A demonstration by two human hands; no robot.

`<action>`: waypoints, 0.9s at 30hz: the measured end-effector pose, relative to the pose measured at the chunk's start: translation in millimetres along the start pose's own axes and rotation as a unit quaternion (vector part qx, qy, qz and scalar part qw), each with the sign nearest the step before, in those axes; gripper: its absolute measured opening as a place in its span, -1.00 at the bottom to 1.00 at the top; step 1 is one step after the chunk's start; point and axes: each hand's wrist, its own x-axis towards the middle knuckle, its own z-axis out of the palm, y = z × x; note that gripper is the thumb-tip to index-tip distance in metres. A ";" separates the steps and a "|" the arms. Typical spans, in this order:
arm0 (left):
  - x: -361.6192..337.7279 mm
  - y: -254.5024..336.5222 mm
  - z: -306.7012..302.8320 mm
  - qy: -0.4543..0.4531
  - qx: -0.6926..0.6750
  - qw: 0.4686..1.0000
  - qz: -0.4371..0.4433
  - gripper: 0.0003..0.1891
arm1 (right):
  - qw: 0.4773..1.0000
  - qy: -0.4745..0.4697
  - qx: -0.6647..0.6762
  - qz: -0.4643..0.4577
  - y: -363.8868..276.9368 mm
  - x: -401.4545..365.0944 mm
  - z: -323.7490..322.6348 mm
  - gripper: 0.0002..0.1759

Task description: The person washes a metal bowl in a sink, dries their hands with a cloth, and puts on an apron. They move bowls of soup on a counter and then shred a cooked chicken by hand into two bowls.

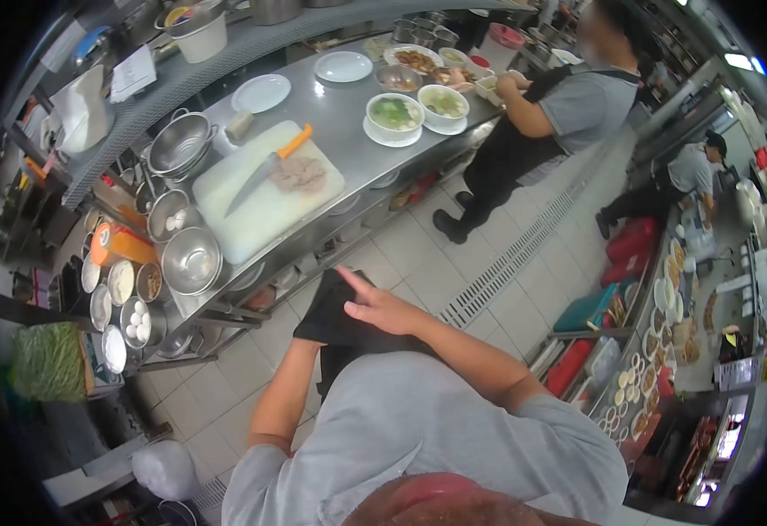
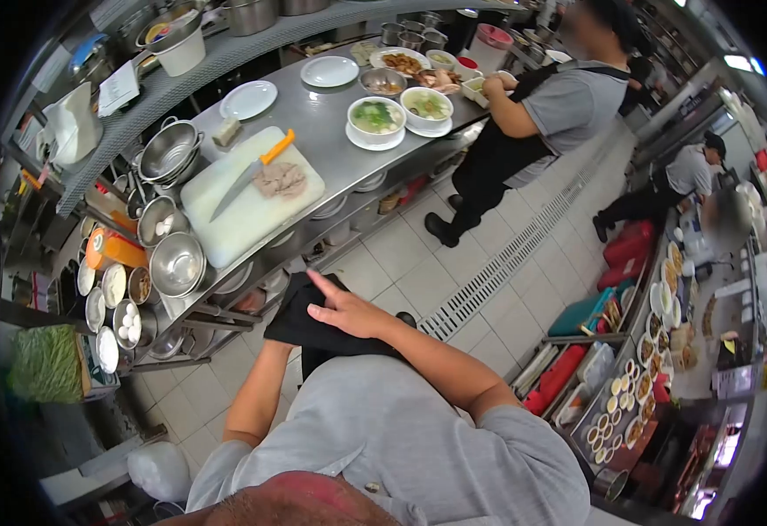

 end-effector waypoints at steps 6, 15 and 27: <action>30.3 -31.9 45.2 0.040 -0.315 0.899 -0.300 -0.76 | 0.864 -0.086 0.483 0.108 -10.8 -10.4 -6.9 -0.37; 35.7 -21.8 78.2 -0.156 0.453 0.862 -0.167 -0.70 | 0.974 0.145 -0.155 0.077 143.7 -15.3 -36.9 -0.67; -34.9 -15.8 59.9 0.132 0.316 0.893 -0.293 -0.61 | 0.871 0.256 0.072 0.414 444.4 -218.6 -147.2 -0.58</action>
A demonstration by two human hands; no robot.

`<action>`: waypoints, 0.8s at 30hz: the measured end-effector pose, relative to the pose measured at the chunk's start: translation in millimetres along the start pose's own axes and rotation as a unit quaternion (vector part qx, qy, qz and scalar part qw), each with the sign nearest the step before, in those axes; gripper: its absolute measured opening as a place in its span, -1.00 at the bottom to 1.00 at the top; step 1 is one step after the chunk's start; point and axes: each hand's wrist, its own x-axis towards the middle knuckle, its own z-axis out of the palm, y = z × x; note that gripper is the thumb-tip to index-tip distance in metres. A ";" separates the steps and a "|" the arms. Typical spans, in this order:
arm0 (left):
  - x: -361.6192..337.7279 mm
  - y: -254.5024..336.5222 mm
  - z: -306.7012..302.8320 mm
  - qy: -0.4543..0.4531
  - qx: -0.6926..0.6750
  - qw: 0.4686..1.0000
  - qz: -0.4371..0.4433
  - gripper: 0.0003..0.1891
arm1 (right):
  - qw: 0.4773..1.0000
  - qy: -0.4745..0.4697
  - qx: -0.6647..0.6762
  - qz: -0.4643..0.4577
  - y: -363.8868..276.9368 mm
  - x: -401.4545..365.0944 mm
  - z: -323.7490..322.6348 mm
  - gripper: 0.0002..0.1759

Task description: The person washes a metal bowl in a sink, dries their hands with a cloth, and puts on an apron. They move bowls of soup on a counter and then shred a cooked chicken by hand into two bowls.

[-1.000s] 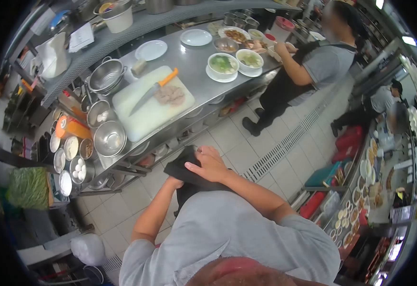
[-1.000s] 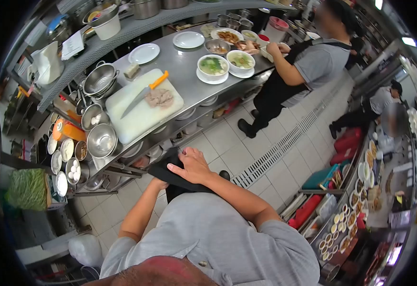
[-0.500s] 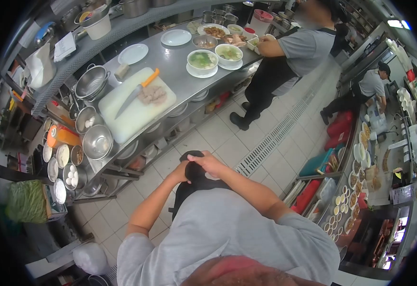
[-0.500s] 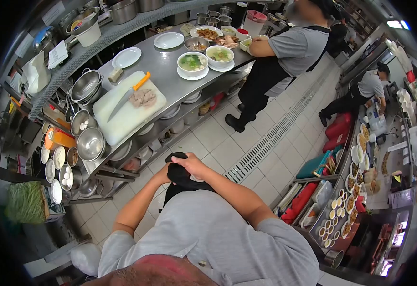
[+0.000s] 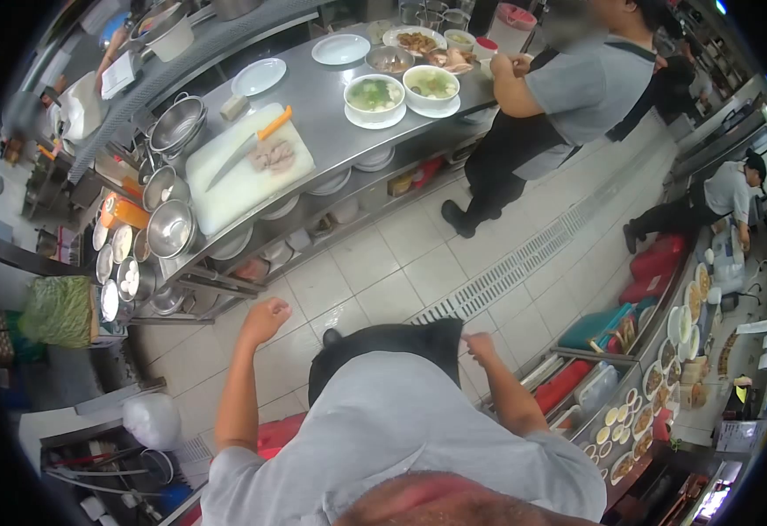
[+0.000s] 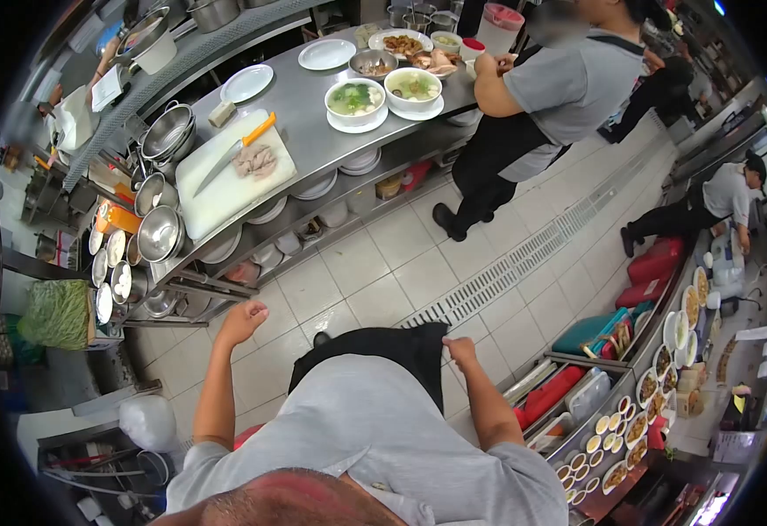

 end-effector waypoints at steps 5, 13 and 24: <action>-17.7 4.4 9.0 -0.032 -0.076 0.993 -0.087 -0.59 | 0.986 0.029 -0.015 -0.161 -43.5 89.1 32.0 -0.65; 83.1 -6.5 14.7 -0.040 -0.046 0.998 -0.032 -0.53 | 0.973 0.063 0.055 -0.214 -240.3 133.9 34.3 -0.76; 164.6 -1.9 45.9 -0.146 0.002 0.983 -0.115 -0.49 | 0.915 -0.092 0.360 -0.157 -403.3 310.1 -37.1 -0.85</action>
